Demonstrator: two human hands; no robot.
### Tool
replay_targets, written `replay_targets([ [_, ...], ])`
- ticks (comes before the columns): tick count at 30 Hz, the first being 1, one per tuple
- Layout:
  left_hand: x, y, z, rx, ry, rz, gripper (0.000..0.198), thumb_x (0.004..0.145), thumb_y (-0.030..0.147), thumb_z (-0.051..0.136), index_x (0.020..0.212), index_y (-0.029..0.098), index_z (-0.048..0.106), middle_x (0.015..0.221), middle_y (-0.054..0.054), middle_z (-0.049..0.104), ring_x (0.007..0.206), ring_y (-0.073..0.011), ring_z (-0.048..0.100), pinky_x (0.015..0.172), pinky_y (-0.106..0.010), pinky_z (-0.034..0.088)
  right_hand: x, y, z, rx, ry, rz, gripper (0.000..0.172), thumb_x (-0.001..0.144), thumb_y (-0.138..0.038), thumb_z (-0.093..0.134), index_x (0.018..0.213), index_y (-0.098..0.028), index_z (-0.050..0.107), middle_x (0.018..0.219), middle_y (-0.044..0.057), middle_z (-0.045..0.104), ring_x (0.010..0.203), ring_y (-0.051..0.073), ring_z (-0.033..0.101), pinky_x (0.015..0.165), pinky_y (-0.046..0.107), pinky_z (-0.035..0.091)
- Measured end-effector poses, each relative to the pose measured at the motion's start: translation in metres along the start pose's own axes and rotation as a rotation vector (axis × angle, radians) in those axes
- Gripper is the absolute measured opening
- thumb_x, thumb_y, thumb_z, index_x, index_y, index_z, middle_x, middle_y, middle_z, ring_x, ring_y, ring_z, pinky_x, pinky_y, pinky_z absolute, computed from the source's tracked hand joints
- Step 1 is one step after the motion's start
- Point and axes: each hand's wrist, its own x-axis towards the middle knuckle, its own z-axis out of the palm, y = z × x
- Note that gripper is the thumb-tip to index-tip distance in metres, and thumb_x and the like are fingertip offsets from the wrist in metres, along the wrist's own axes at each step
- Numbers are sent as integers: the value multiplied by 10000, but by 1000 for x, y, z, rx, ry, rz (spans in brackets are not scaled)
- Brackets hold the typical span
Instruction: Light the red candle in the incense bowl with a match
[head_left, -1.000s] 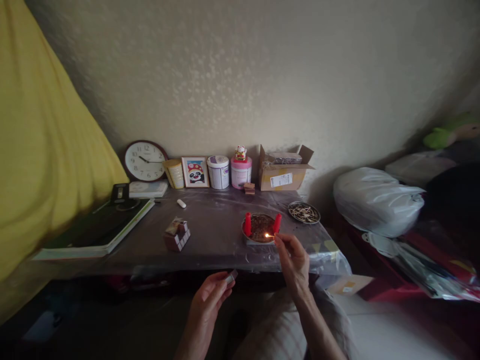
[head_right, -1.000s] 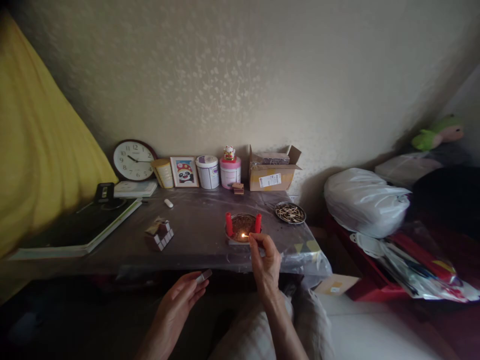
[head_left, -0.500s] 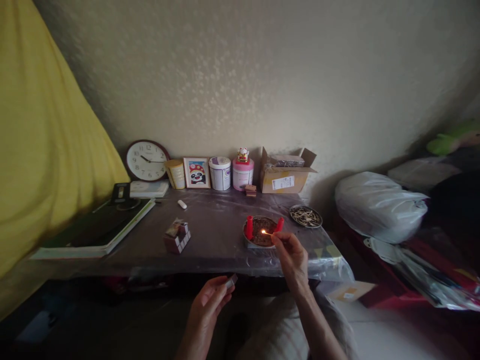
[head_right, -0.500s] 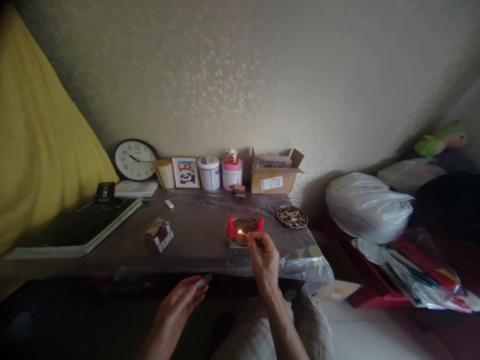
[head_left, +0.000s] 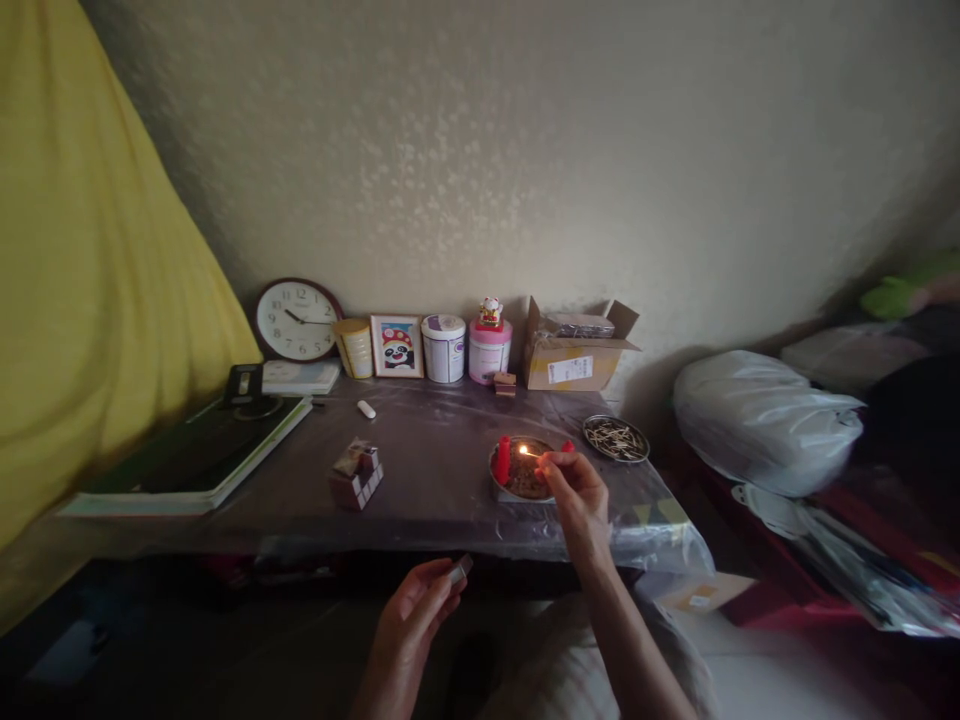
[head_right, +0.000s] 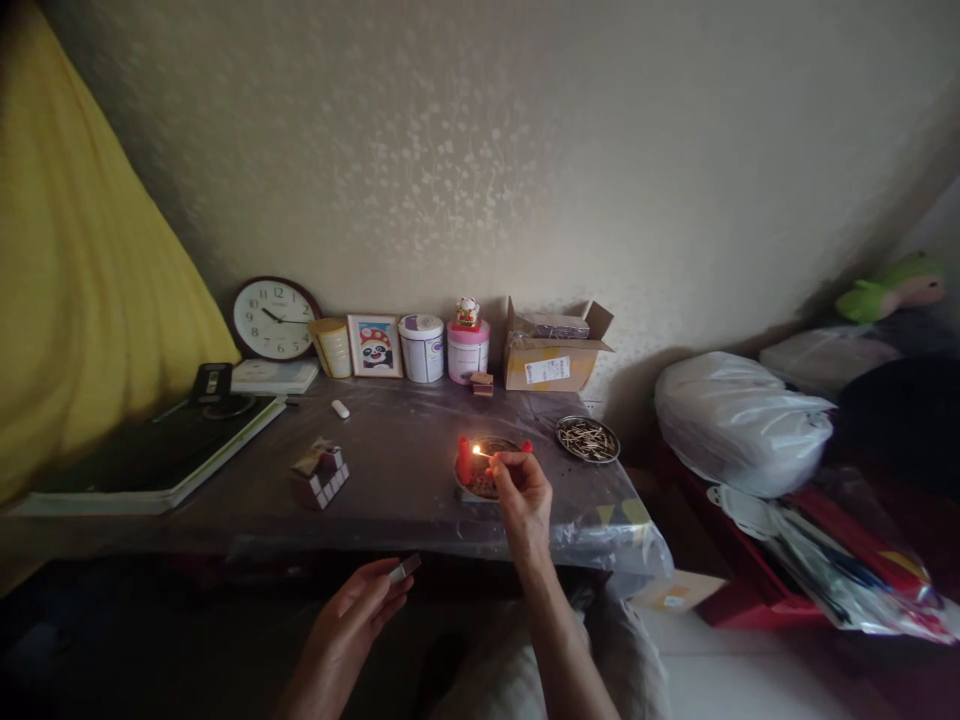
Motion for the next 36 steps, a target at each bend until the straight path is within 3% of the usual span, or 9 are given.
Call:
replay_targets([
  [13,6,-1,-4,-34,46,-18,465,505,506,850,826,188,744,849,-59,780,875,-222,692,813,-321,506,10,12,14,-8,14,50,268,680,-442,732,751,-193,665,710,4,675,612,147,611,559,262,522],
  [36,17,-9,-16,-23,41,-38,447,554,485,835,870,185,737,881,-78,791,927,-254,705,853,-357,509,17,24,20,-218,7,6,236,752,-426,643,794,-196,672,763,27,688,680,181,619,610,303,510],
])
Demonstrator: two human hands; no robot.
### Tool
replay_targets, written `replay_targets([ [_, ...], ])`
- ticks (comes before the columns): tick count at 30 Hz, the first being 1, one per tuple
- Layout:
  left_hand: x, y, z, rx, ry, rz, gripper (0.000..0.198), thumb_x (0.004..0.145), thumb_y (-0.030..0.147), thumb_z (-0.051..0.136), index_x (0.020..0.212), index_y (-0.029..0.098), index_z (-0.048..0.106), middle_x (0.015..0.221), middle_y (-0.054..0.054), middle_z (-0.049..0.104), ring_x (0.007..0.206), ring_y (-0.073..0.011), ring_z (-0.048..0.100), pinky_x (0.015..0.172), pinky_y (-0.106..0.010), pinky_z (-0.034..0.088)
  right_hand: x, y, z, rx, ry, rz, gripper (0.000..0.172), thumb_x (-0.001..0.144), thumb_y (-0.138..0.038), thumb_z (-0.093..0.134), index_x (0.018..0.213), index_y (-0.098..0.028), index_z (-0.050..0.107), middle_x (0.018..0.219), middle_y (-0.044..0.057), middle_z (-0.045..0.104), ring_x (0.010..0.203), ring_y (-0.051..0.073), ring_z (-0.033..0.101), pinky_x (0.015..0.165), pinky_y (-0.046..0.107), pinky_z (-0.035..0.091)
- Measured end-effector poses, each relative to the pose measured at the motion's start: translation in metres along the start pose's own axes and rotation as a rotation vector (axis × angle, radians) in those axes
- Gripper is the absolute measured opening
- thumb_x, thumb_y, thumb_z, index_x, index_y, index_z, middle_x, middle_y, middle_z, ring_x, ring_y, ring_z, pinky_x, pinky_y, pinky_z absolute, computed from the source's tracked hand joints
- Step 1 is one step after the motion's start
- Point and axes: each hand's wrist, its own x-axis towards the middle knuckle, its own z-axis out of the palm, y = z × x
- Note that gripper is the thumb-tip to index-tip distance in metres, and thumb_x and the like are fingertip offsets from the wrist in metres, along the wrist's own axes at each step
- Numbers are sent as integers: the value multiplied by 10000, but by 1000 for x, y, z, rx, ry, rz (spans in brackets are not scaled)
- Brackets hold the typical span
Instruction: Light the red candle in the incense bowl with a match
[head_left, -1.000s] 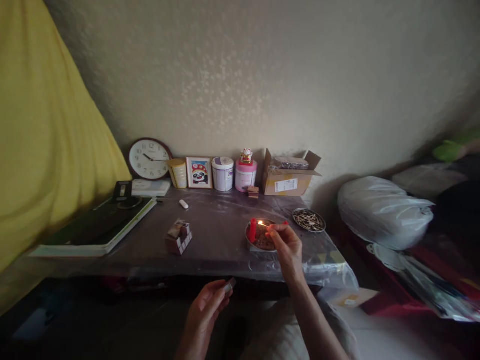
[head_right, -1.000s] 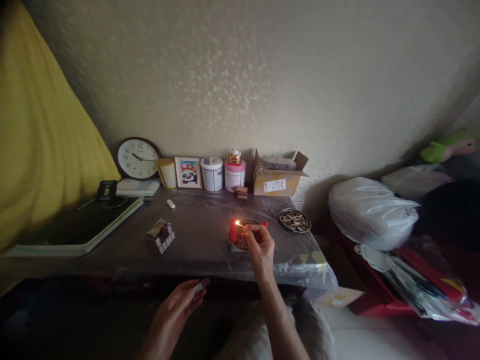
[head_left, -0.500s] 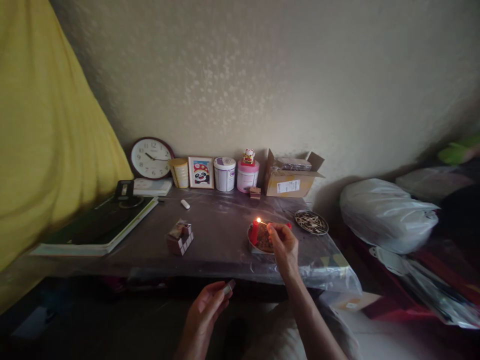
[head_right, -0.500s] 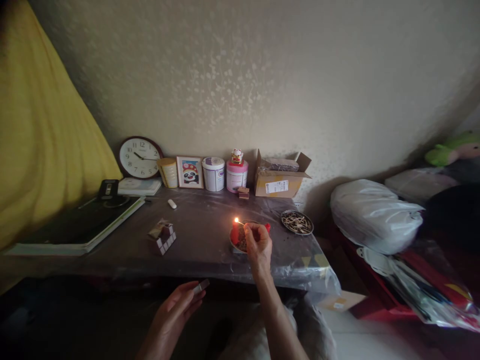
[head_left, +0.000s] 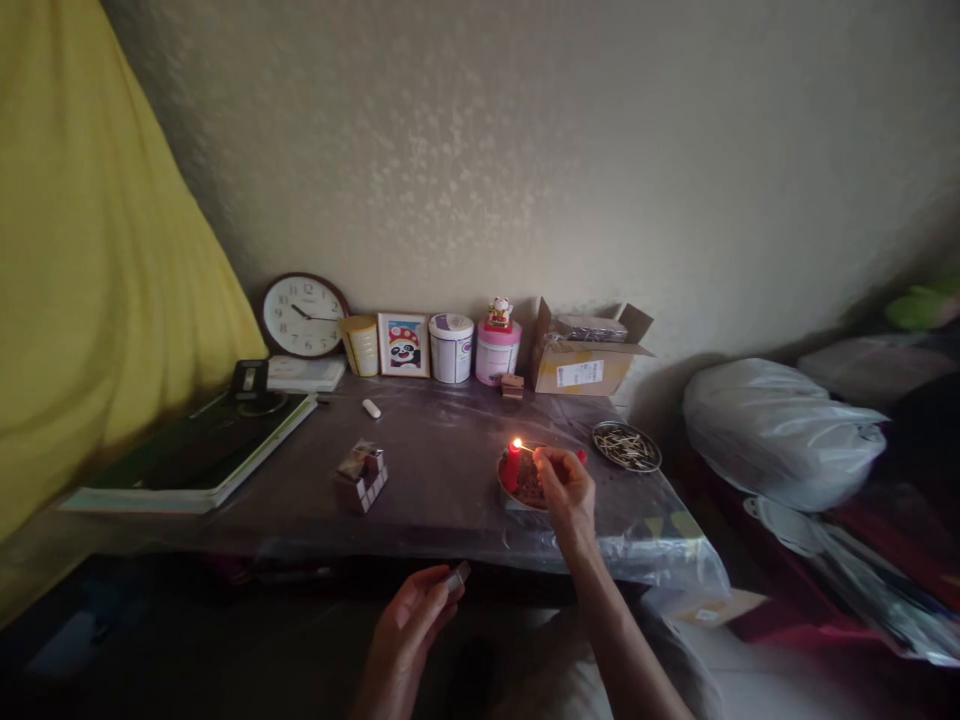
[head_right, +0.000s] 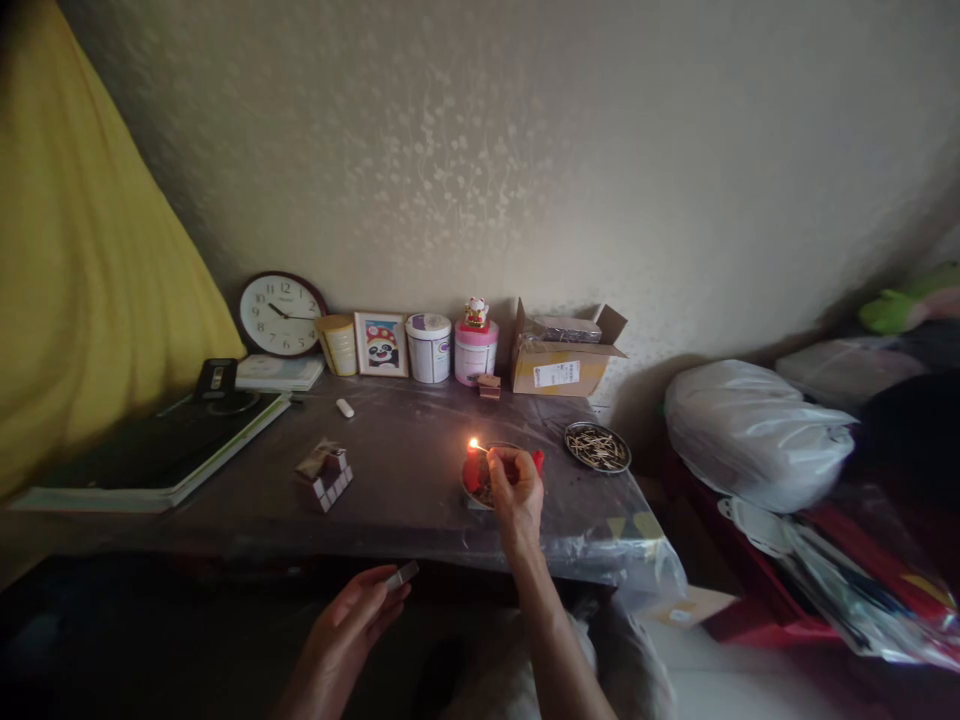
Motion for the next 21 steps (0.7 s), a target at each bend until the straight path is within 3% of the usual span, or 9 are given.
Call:
replay_targets([
  [21,-2,5,1,-8,12,-9,474,539,487,838,873,167,735,920,-108,788,926,-258,701,833,-341,512,1,-2,1,-5,8,-18,204,755,-392,633,794,-193,662,766,26,683,692,180,618,640,305,512],
])
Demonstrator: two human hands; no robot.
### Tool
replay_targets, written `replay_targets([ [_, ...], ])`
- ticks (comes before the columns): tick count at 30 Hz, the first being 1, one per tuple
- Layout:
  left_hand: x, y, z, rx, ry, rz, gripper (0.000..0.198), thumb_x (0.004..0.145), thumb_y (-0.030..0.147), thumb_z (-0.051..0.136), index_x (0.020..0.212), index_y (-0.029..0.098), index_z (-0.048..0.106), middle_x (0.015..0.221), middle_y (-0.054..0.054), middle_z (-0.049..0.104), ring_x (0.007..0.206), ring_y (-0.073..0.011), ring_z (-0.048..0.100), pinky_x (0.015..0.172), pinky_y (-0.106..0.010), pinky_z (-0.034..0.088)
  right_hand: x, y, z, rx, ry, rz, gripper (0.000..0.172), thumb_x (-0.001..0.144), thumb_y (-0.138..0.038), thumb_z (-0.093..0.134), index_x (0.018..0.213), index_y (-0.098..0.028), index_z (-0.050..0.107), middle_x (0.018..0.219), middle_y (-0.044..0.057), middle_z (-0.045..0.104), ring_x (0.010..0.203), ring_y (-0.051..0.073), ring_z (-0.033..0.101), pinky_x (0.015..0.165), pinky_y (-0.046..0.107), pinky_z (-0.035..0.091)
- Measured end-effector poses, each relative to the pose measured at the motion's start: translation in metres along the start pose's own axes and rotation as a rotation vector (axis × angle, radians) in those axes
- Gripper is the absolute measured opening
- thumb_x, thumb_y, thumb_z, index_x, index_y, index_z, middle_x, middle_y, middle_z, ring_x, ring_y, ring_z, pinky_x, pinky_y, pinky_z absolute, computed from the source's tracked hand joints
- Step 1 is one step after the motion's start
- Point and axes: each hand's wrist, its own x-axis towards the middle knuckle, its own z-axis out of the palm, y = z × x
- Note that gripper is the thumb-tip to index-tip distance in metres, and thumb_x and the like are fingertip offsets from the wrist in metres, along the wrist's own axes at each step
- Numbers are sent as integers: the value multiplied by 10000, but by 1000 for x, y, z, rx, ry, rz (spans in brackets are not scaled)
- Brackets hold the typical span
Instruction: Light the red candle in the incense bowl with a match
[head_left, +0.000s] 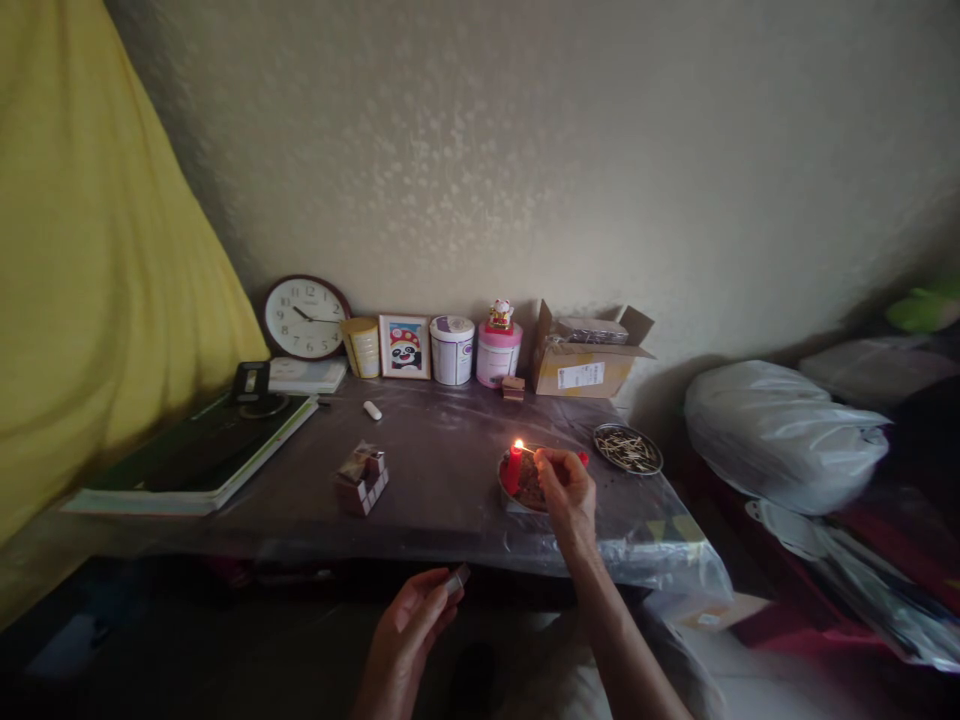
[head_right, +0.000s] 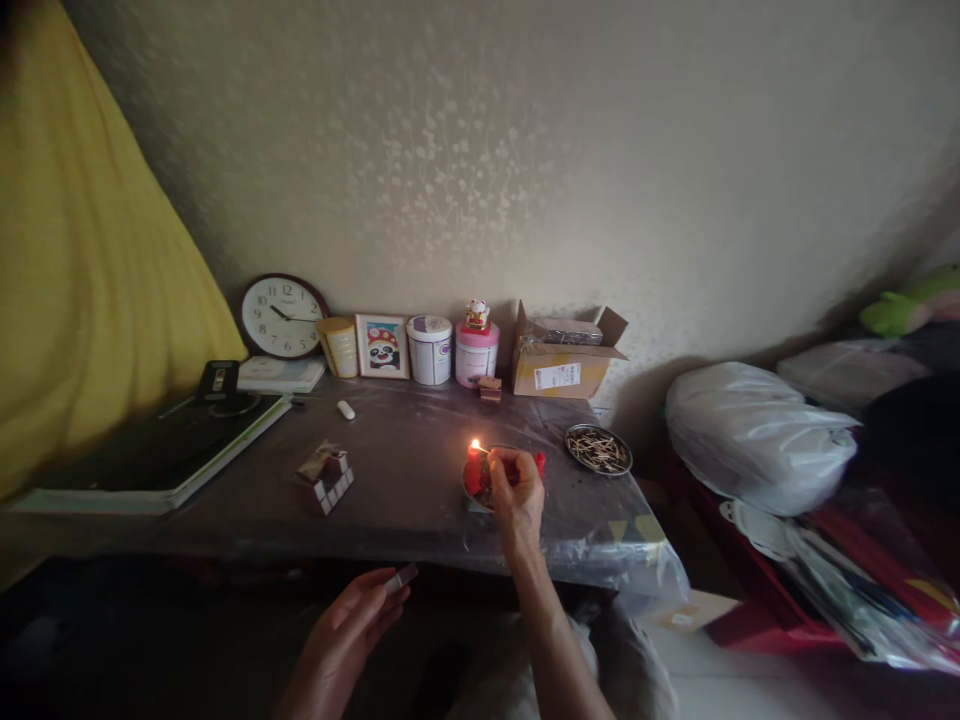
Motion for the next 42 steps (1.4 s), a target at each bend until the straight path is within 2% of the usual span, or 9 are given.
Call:
replay_targets([
  [14,3,-2,-4,-12,-21,9,441,562,474,835,876,179,741,914,-88,788,930,-251,702,841,-347,511,-2,-20,-7,34,27,-22,257,745,-437,669,770,-181,663,632,-18,605,554,130,535,525,242,440],
  [18,3,-1,-4,-24,-12,-4,435,527,457,857,842,179,746,874,-84,789,890,-243,709,818,-337,517,1,-54,-31,129,57,-101,231,769,-413,686,786,-186,644,563,-48,542,513,96,473,510,216,396],
  [23,3,-1,-2,-33,2,-11,457,497,454,869,830,166,747,859,-96,789,875,-257,711,802,-344,525,17,-93,-87,454,25,-199,218,772,-390,681,708,-215,568,653,-52,473,472,57,362,437,197,326],
  [25,1,-1,0,-18,-14,-8,455,519,464,858,849,170,750,899,-100,789,911,-260,704,821,-344,522,25,-88,-106,415,11,-169,293,790,-499,613,688,-233,542,631,-67,410,432,56,282,396,199,289],
  [27,-1,-1,1,2,-36,4,447,548,475,841,868,177,753,941,-102,787,946,-264,695,840,-346,519,33,-72,-120,173,50,-97,366,749,-589,590,654,-237,558,570,-65,409,424,71,307,388,215,299],
  [31,-5,1,1,27,-52,17,428,591,474,818,900,185,753,978,-98,783,970,-255,686,859,-337,512,44,-40,-141,31,149,-42,310,525,-403,831,581,-192,610,562,-26,521,490,98,428,409,219,315],
  [34,-6,1,3,35,-35,-1,434,562,480,832,872,186,758,936,-94,790,945,-259,694,846,-337,519,47,-41,-158,91,197,-54,319,605,-476,772,662,-201,622,592,-33,528,488,92,434,432,218,353],
  [37,-5,1,9,35,-33,-3,444,544,490,836,862,189,760,940,-96,790,959,-274,693,846,-347,521,47,-47,-169,223,119,-99,347,696,-563,671,663,-229,584,569,-64,488,440,77,388,426,208,359],
  [42,2,-4,13,59,-36,-31,461,516,494,846,848,186,760,938,-106,791,962,-288,694,850,-364,525,45,-26,-170,19,86,-36,259,723,-435,671,579,-220,655,455,-83,542,419,92,459,414,192,388],
])
